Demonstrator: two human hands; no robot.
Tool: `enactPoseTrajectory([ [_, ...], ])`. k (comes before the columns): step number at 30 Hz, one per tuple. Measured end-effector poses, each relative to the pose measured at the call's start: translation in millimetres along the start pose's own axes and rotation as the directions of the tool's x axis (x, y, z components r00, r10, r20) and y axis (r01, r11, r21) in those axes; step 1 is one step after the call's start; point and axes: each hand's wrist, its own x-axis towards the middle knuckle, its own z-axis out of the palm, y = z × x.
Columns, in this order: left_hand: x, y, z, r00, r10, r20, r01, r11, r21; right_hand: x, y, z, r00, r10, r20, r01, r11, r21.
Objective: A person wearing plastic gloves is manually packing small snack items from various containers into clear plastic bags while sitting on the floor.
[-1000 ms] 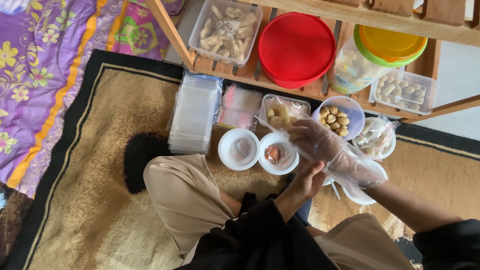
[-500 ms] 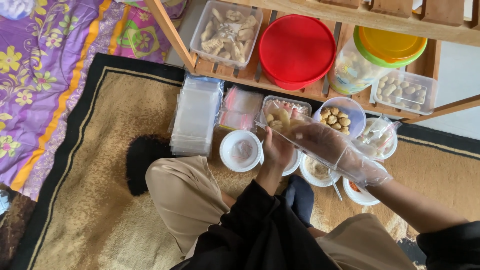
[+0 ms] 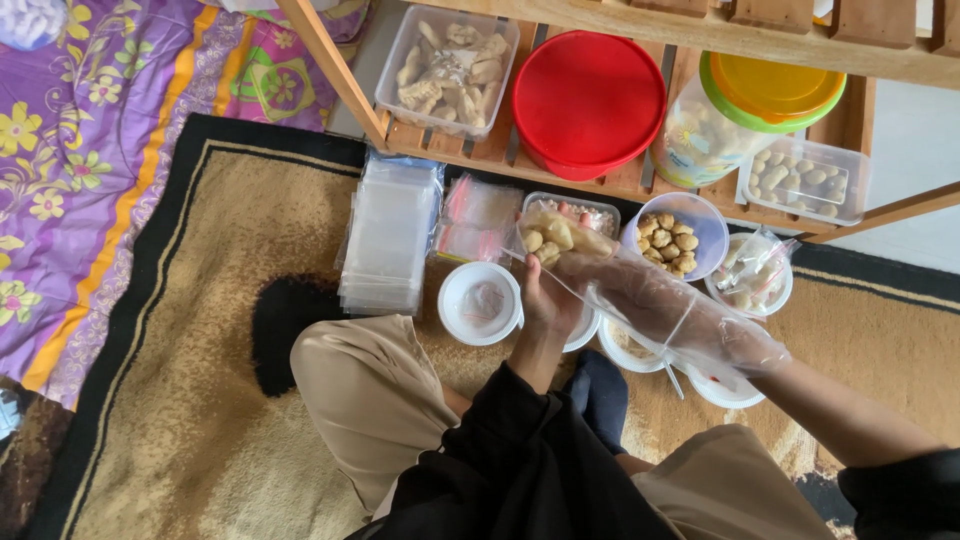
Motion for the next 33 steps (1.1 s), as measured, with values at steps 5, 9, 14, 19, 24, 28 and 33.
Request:
enactPoseTrajectory([
  [5, 17.0, 6.3, -46.0, 0.990, -0.039, -0.138, 0.014, 0.984, -0.175, -4.7, 14.1, 0.6, 0.924, 0.300, 0.237, -0.326, 0.942, 0.079],
  [9, 24.9, 19.2, -49.0, 0.983, -0.079, -0.164, 0.026, 0.952, -0.306, -21.0, 9.6, -18.8, 0.939, 0.177, 0.293, -0.172, 0.984, -0.044],
  [14, 23.0, 41.2, -53.9, 0.939, -0.239, -0.248, 0.102, 0.880, -0.464, -26.7, 50.7, -53.9, 0.991, -0.130, 0.023, 0.132, 0.979, -0.153],
  [19, 5.3, 66.3, -93.0, 0.969, -0.244, 0.032, 0.217, 0.791, -0.572, 26.8, 169.2, -103.0, 0.937, -0.043, -0.348, -0.289, 0.467, -0.836],
  [24, -4.3, 80.7, -93.8, 0.967, -0.254, 0.012, 0.220, 0.813, -0.538, 31.0, 211.3, -111.1, 0.791, -0.338, -0.511, -0.263, 0.566, -0.781],
  [28, -7.2, 85.0, -79.9, 0.931, -0.163, -0.326, -0.003, 0.891, -0.454, 22.5, 236.9, -114.5, 0.594, -0.729, -0.339, -0.364, 0.132, -0.922],
  [33, -1.5, 90.6, -71.7, 0.992, -0.005, -0.129, -0.028, 0.967, -0.254, 14.9, 230.2, -85.9, 0.445, -0.879, -0.170, -0.418, -0.035, -0.908],
])
